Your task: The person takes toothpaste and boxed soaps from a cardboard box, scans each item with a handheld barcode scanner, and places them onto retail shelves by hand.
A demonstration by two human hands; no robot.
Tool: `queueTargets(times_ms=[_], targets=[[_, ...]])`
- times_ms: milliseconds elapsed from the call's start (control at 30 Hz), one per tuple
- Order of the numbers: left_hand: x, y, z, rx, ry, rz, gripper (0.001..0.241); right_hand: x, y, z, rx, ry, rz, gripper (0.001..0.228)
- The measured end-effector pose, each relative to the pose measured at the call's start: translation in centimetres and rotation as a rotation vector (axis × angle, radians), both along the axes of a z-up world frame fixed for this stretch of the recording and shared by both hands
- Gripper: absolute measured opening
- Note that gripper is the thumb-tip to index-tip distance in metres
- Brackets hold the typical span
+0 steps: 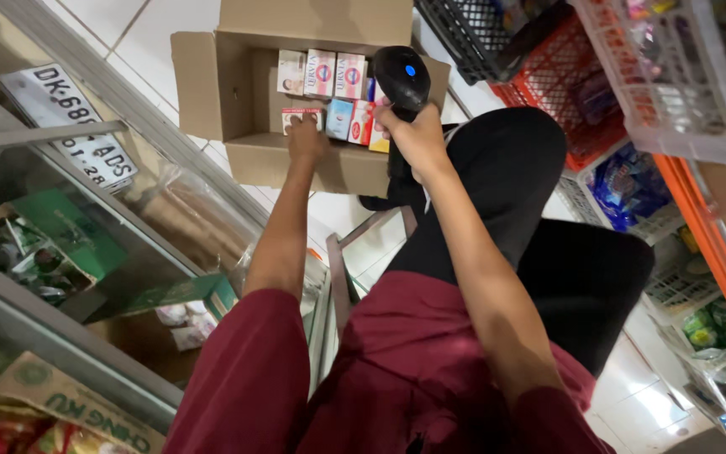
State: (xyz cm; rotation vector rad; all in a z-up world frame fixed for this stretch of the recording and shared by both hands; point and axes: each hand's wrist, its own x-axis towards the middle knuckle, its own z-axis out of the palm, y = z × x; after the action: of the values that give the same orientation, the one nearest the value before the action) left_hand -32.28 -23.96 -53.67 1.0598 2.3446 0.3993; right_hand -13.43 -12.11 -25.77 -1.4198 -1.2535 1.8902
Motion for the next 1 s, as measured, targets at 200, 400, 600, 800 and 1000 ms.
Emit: queueTargets(times_ms=[200,400,600,800,1000], targets=[[-2.8,0.9,-3.9,-0.394,-0.080,-0.168,0.073,-2.5,3.5,-3.8,0.090,-0.245,0.074,0.013],[-5.6,1.8,-7.1,-0.308,-0.121,0.190,0.090,-4.3,4.7,-8.5,0.379,-0.486,0.292,0.030],[-7.7,3.8,-12.1,-0.341,-0.476,0.570,0.119,-4.6,5.0,-5.0,0.448,-0.382,0.352,0.033],[-8.9,2.7,-14.7,-0.397,-0.507,0.660,0.109,-5.0,5.8,-4.0,0.380,-0.398,0.399,0.039],[-7.6,2.6,-15.3,-0.314,-0.647,0.747,0.089,-5.4,6.1,-3.8,0.298,-0.471,0.432,0.045]])
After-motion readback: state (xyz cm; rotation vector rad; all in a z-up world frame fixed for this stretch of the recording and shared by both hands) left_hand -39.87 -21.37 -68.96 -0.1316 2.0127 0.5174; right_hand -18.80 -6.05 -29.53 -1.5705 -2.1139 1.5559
